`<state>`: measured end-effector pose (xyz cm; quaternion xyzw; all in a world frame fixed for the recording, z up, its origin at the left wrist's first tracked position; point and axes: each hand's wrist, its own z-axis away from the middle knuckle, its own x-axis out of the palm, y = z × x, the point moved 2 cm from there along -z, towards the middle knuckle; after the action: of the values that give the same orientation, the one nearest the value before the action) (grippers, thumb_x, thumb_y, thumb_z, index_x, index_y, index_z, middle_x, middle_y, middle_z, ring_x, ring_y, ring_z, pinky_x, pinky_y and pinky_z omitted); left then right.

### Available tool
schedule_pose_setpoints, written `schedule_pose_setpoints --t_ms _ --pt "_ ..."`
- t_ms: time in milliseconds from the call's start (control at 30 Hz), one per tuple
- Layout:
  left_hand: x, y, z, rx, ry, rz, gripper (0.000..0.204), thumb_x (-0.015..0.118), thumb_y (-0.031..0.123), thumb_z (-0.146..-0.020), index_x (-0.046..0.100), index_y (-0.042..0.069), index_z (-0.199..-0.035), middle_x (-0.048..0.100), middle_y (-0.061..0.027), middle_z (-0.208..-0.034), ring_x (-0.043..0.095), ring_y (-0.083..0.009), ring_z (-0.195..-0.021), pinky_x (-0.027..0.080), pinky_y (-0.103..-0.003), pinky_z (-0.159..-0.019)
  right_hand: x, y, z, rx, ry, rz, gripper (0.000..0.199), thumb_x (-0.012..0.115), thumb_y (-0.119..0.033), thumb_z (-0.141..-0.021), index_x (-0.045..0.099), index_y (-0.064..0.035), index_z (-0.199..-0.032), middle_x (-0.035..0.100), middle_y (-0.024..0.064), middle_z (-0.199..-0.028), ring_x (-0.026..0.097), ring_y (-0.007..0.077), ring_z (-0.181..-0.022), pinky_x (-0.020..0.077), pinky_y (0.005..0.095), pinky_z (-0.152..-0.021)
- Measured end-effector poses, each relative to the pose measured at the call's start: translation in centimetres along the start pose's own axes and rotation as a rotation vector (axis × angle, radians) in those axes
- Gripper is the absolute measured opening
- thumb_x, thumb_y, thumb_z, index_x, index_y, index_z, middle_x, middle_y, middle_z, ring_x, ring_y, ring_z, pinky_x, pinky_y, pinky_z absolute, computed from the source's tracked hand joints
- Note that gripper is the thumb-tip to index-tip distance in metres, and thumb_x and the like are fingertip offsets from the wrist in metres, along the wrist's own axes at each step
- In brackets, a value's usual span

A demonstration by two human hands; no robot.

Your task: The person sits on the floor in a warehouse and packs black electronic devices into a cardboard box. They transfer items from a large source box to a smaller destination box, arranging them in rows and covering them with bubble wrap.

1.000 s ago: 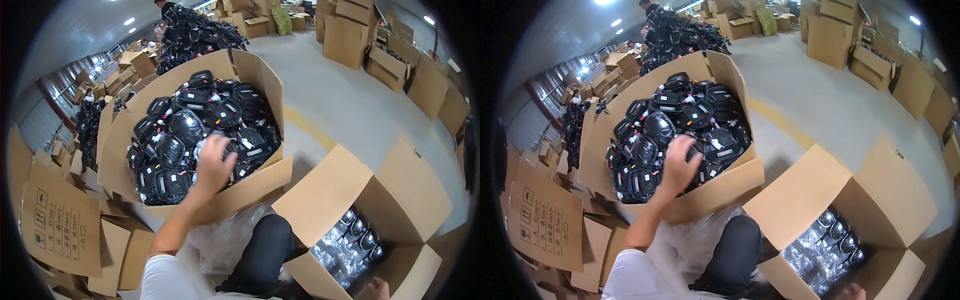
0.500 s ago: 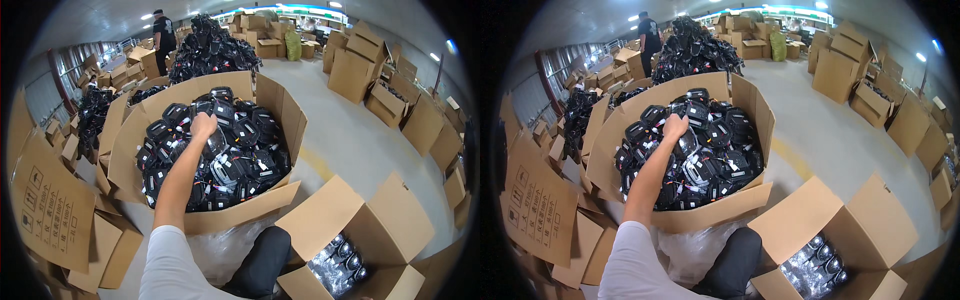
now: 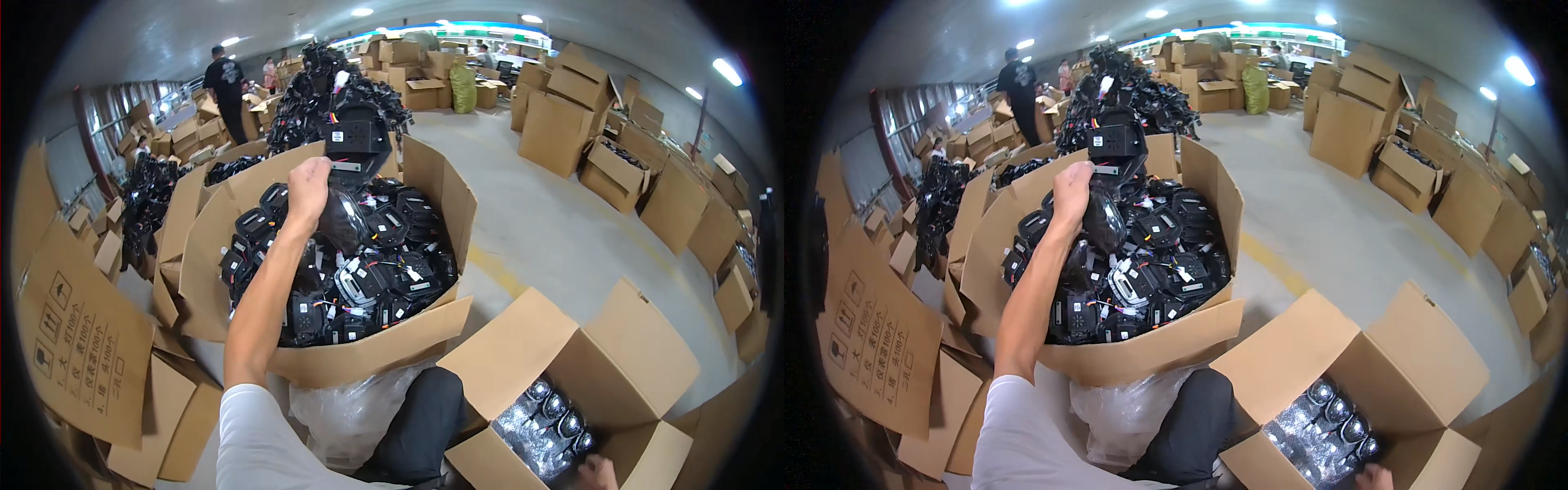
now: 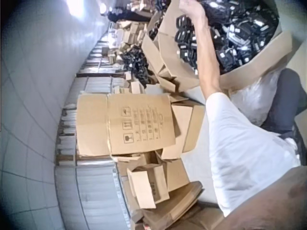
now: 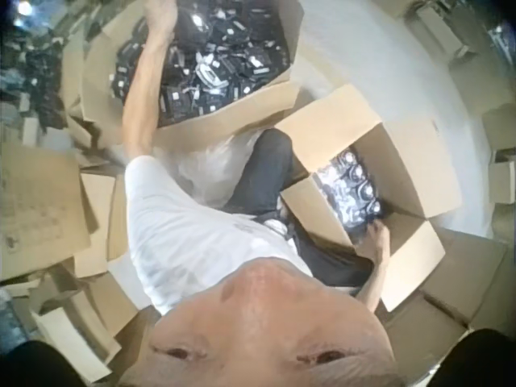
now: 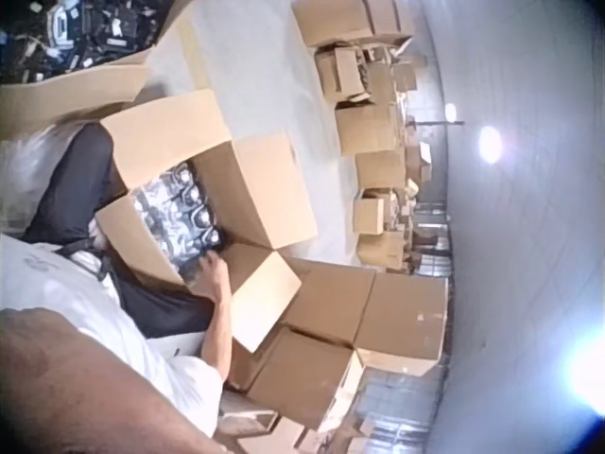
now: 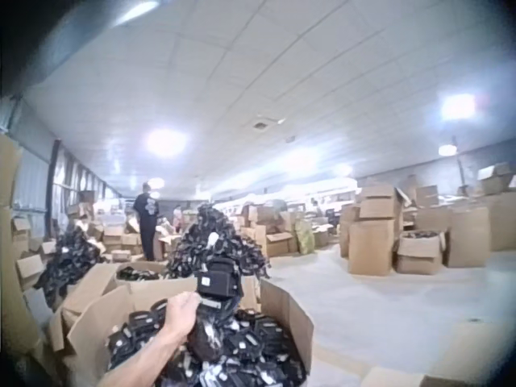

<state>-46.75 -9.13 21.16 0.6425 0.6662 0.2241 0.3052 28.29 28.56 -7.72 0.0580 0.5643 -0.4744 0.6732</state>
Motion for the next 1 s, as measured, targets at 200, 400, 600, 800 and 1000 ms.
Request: schedule_pose_setpoints --t_ms 200,400,600,800,1000 --pt "8.6 9.4 10.0 -0.403 -0.569 0.580 0.018 0.056 0.013 -0.098 0.066 0.002 -0.089 0.068 -0.0083 -0.086 0.065 -0.0177 -0.065 0.054 -0.033 -0.055 -7.8 -23.6 -1.3 -0.516 0.542 -0.094 0.062 0.080 0.002 -0.074 0.058 0.0025 -0.132 0.061 0.0237 -0.130 0.061 0.0373 -0.118 0.0500 0.0413 -0.100" --pt "17.4 14.3 21.4 -0.271 -0.992 0.410 0.025 0.061 0.019 -0.095 0.074 -0.002 -0.089 0.068 -0.0044 -0.075 0.058 -0.0089 -0.072 0.049 -0.030 -0.066 -11.5 -35.6 1.1 -0.928 0.971 0.439 0.068 0.079 -0.004 -0.071 0.057 -0.0011 -0.136 0.051 0.0221 -0.147 0.049 0.0419 -0.137 0.0418 0.0556 -0.112" --pt "21.5 18.8 24.9 -0.432 -1.095 0.566 0.031 0.059 0.023 -0.099 0.067 0.002 -0.078 0.059 0.0017 -0.070 0.051 -0.0074 -0.069 0.044 -0.031 -0.061 -12.8 -32.7 0.3 -0.880 0.931 0.629 0.053 0.069 -0.006 -0.072 0.061 0.0032 -0.124 0.063 0.0199 -0.128 0.059 0.0399 -0.119 0.0422 0.0582 -0.107" --pt "27.2 12.3 25.1 -0.888 -0.635 0.842 0.040 0.055 0.048 -0.100 0.067 0.010 -0.104 0.063 -0.0078 -0.068 0.065 -0.0227 -0.067 0.057 -0.039 -0.066 -12.0 -21.6 -7.0 -0.312 0.637 -0.329 0.046 0.079 -0.024 -0.084 0.066 0.0056 -0.116 0.073 0.0172 -0.098 0.069 0.0273 -0.092 0.0531 0.0384 -0.086" --pt "34.7 8.9 30.8 -1.216 -0.371 1.200 0.037 0.059 0.040 -0.101 0.062 0.003 -0.107 0.053 -0.0019 -0.065 0.063 -0.0248 -0.070 0.055 -0.037 -0.067 -3.1 -5.8 -13.9 0.105 0.371 -0.548 0.041 0.079 -0.027 -0.090 0.067 0.0052 -0.113 0.073 0.0101 -0.101 0.067 0.0165 -0.094 0.0542 0.0344 -0.088"
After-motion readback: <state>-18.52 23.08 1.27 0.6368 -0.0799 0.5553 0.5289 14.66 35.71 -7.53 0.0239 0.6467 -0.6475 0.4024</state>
